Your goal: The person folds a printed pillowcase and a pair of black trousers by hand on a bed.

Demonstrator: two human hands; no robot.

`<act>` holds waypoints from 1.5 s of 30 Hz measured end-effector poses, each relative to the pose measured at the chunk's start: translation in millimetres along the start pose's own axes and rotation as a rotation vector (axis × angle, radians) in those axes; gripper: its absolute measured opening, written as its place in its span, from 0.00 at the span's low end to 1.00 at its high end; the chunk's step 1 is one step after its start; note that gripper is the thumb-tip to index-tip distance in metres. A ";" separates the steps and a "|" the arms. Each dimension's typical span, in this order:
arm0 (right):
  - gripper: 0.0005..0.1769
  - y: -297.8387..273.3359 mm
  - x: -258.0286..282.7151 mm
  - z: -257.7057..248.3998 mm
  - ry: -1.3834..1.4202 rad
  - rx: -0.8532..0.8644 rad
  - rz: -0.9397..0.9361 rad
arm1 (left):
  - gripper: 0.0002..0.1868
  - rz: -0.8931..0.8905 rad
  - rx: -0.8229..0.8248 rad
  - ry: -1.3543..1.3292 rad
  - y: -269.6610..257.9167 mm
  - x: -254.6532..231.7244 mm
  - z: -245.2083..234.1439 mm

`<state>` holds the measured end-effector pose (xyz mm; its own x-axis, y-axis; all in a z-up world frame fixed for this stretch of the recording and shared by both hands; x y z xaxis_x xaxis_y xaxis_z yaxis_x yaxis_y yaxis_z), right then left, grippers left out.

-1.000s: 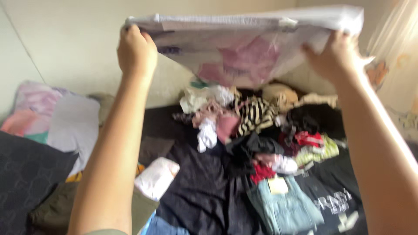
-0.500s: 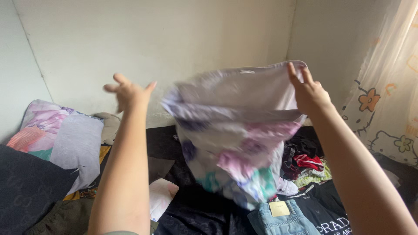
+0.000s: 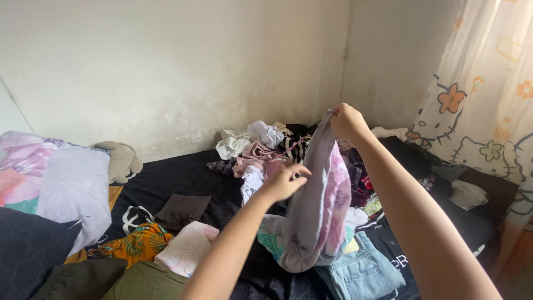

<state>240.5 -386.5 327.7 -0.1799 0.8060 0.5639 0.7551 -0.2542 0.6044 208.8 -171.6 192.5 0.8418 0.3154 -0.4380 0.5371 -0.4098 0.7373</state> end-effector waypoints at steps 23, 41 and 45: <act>0.22 55.4 -49.9 -78.1 -0.287 0.067 -0.287 | 0.30 -0.979 -0.509 0.655 0.1 81.6 -281.7; 0.14 60.5 -71.5 -161.1 -0.047 -0.122 -0.033 | 0.35 -0.424 -0.410 0.716 33.1 -11.1 -412.9; 0.20 71.0 -122.5 -121.5 0.757 0.148 0.110 | 0.18 -0.485 -0.486 -0.063 15.4 18.4 -397.3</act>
<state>239.6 -568.2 370.0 -0.4398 0.1826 0.8793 0.8605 -0.1946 0.4708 211.5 167.9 400.2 0.5214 0.3098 -0.7951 0.7818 0.1999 0.5906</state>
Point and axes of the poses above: each hand's wrist, its own y-axis towards the middle knuckle, its own z-axis out of the palm, x = y × z, the point moved 6 cm from there along y, towards the middle knuckle, and after that the axes turned 9 degrees about -x, right-handed, at the moved point
